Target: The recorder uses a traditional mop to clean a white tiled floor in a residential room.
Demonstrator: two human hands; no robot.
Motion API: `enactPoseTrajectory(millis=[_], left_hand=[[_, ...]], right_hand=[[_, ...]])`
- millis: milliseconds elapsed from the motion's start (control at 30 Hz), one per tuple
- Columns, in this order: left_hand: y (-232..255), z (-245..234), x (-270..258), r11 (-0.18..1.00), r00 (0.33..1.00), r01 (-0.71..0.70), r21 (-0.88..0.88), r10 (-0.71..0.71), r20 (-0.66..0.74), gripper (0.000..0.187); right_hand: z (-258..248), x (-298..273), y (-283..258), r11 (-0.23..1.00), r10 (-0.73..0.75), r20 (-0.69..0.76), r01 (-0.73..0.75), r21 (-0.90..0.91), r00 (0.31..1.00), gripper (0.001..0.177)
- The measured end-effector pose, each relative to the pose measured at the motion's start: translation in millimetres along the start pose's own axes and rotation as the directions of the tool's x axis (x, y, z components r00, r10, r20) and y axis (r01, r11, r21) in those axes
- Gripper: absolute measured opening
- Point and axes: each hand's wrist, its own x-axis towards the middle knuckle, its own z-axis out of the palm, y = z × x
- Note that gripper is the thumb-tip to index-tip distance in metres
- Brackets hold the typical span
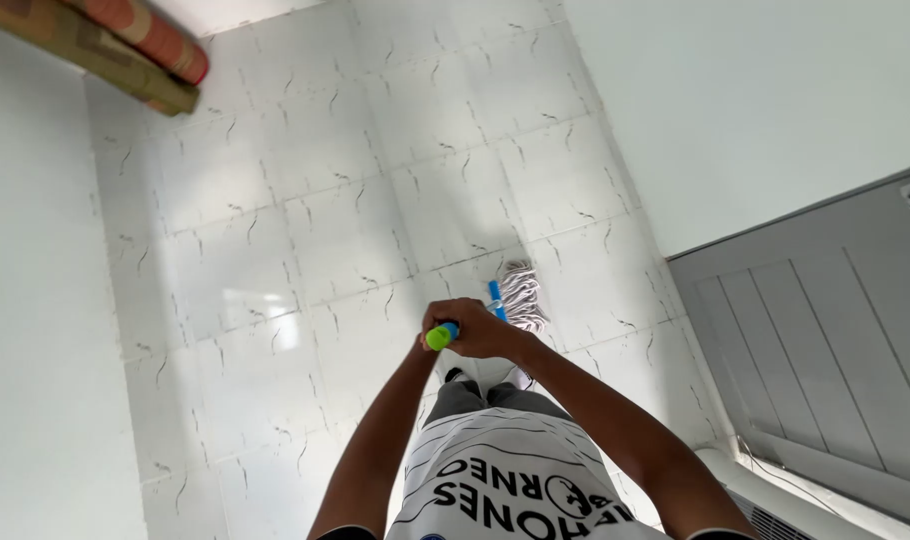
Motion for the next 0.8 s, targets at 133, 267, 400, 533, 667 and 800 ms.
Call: enactPoseTrajectory(millis=[133,267,400,533,667,800], left_hand=[[12.7,-29.2,-69.4,0.975,0.803,0.206,-0.083,-0.217,-0.555,0.076],[70.4,-0.3,-93.9,0.805,0.734,0.521,0.285,-0.252,-0.630,0.045],[115.1,43.6,-59.1,-0.146,0.621,0.727,0.670,-0.276,-0.734,0.040],[118.1,68.8,-36.8,-0.267,0.557,0.731,0.627,-0.296,-0.776,0.045],[79.5,47.9,-53.3,-0.265,0.669,0.680,0.684,-0.160,-0.726,0.022],[53.9,47.7,-34.3,-0.293,0.644,0.699,0.653,-0.141,-0.752,0.020]], right_hand=[[29.7,17.3,14.1,0.973,0.023,0.121,-0.049,0.224,0.992,0.024],[50.2,26.8,15.0,0.991,-0.026,0.135,0.008,0.131,0.990,0.019],[54.5,28.1,37.9,0.979,-0.166,0.152,0.144,0.148,0.974,0.010],[46.3,10.8,68.9,0.890,-0.218,0.128,0.143,0.433,0.968,0.011],[36.9,-12.6,95.5,0.983,-0.012,0.083,-0.004,0.185,0.996,0.033],[31.2,-35.2,109.5,0.998,-0.056,-0.160,0.055,-0.006,0.986,0.024]])
